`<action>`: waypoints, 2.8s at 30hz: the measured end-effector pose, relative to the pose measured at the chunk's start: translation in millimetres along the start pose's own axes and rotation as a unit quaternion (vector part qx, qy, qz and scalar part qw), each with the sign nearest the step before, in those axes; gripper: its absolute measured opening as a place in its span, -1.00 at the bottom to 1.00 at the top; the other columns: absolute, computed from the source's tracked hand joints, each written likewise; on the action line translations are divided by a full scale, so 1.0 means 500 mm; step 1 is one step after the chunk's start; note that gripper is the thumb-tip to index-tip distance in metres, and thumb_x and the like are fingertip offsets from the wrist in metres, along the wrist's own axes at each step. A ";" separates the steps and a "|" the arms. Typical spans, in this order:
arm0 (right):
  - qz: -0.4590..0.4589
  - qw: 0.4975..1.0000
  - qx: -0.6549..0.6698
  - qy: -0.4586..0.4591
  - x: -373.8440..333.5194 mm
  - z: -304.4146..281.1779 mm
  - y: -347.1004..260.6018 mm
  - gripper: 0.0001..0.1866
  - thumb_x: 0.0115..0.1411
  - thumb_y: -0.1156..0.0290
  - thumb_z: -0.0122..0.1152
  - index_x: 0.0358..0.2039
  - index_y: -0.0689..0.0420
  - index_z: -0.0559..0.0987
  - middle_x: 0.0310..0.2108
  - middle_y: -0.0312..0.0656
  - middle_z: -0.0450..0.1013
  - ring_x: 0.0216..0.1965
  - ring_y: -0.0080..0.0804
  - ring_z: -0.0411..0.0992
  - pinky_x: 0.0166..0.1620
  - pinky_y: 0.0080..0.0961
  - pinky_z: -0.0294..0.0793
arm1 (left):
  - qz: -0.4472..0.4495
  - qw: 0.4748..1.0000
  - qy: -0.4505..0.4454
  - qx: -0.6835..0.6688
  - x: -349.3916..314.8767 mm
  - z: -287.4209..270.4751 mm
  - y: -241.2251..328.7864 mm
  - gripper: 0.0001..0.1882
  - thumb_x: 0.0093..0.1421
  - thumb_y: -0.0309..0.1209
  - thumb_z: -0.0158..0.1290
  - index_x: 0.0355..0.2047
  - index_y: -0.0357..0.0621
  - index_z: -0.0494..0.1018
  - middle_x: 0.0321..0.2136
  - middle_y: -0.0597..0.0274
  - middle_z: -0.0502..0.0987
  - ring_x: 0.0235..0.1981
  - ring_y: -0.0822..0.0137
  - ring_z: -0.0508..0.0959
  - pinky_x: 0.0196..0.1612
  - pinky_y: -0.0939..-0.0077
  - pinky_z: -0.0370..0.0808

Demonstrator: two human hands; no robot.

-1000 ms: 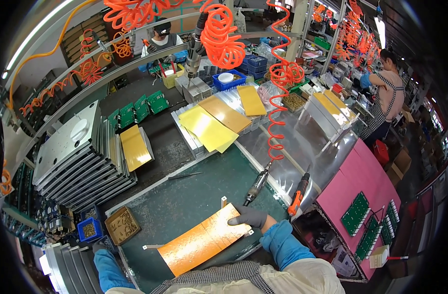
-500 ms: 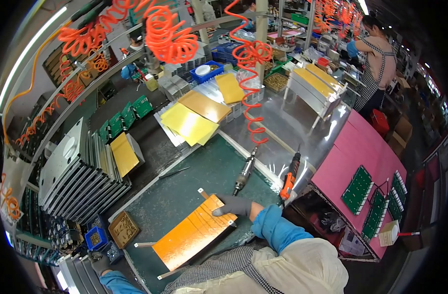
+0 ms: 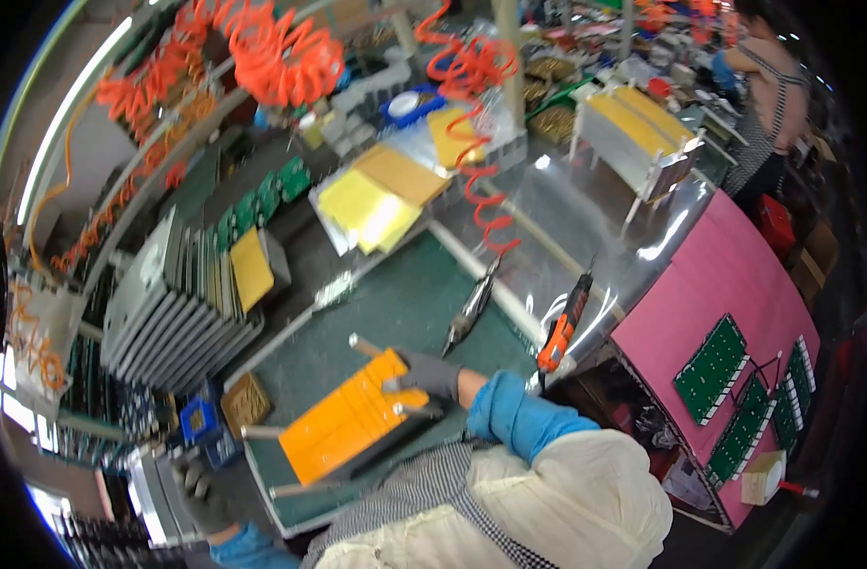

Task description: Assemble a metal electronic housing by aligning panels and fastening them with a pneumatic screwdriver.

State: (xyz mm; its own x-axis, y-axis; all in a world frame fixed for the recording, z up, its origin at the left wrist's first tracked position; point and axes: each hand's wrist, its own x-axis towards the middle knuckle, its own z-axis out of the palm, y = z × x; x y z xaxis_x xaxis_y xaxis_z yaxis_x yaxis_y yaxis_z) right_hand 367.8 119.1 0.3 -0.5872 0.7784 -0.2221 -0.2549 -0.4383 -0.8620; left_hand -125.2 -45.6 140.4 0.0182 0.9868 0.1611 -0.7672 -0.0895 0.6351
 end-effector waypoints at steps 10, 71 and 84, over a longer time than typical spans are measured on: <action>0.022 0.999 0.037 0.003 0.032 -0.008 -0.002 -0.28 0.13 0.47 0.33 0.24 0.31 0.20 0.04 -0.02 0.43 -0.01 -0.23 0.49 0.03 -0.37 0.53 | -0.147 0.974 0.130 0.110 0.191 0.272 -0.438 -0.61 0.36 -0.46 -0.07 0.16 -0.30 0.21 -0.36 0.33 0.33 -0.60 0.69 0.14 -0.61 0.89 0.13; -0.427 0.899 0.100 0.018 -0.024 0.171 -0.298 -0.64 0.10 0.58 0.00 -0.05 0.25 0.44 -0.32 -0.01 0.50 -0.36 -0.40 0.49 -0.42 -0.50 0.51 | -0.103 0.970 0.200 0.091 0.216 0.157 -0.592 -0.76 0.35 -0.33 0.00 -0.13 -0.27 0.40 -0.40 0.31 0.40 -0.53 0.60 0.29 -0.52 0.76 0.27; -0.412 0.906 0.094 0.001 0.048 0.185 -0.204 -0.61 0.15 0.50 0.05 0.03 0.12 0.41 -0.15 -0.18 0.46 -0.17 -0.38 0.47 -0.01 -0.20 0.50 | -0.112 0.958 0.244 0.100 0.216 0.171 -0.588 -0.70 0.35 -0.15 -0.01 -0.23 -0.15 0.37 -0.49 0.33 0.39 -0.60 0.60 0.27 -0.56 0.77 0.30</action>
State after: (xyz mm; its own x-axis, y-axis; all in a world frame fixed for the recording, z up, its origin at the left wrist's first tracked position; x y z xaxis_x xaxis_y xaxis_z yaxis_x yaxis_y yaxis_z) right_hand 308.8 140.9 124.9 -0.1368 0.8768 0.4609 -0.7322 0.2239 -0.6432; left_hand 157.0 75.6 35.5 -0.1716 0.9258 -0.3367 -0.6396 0.1553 0.7529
